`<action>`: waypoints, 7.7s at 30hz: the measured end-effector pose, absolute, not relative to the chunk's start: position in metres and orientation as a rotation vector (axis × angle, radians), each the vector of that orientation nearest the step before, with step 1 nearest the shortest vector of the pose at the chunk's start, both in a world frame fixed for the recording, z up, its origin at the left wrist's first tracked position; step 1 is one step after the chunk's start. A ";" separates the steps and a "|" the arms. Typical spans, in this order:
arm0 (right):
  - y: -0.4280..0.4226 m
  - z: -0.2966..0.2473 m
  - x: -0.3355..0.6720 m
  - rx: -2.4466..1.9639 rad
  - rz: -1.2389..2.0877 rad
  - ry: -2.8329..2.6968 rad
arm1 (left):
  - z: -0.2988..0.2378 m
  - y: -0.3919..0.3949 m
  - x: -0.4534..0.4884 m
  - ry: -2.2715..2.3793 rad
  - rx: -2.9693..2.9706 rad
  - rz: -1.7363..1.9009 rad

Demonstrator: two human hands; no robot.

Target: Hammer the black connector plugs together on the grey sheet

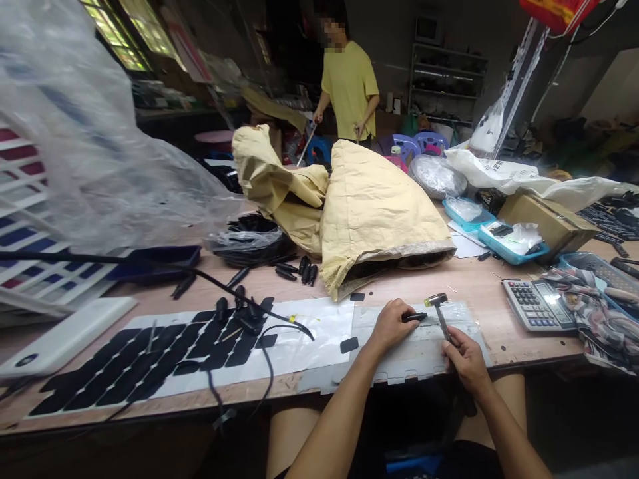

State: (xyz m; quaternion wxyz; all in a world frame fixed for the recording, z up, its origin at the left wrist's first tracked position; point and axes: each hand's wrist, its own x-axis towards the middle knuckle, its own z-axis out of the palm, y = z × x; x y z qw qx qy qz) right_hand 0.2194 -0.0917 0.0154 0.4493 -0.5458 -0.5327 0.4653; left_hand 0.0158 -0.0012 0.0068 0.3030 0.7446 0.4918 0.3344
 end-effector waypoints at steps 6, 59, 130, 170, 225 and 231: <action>-0.086 0.019 0.223 -1.263 1.172 -1.236 | 0.021 -0.014 0.012 1.199 1.928 0.998; -0.091 0.009 0.219 -1.345 1.111 -1.334 | 0.011 0.074 -0.082 2.440 1.781 0.608; -0.079 0.026 0.209 -1.258 1.268 -1.071 | -0.006 -0.149 0.003 0.832 1.679 0.487; -0.081 0.010 0.207 -1.214 1.221 -1.185 | -0.005 0.086 -0.050 2.268 1.719 0.649; -0.087 0.021 0.200 -1.316 1.120 -1.235 | -0.004 0.013 0.016 1.349 1.847 0.981; -0.082 0.022 0.206 -1.242 1.171 -0.970 | 0.018 -0.013 0.015 1.148 1.691 1.037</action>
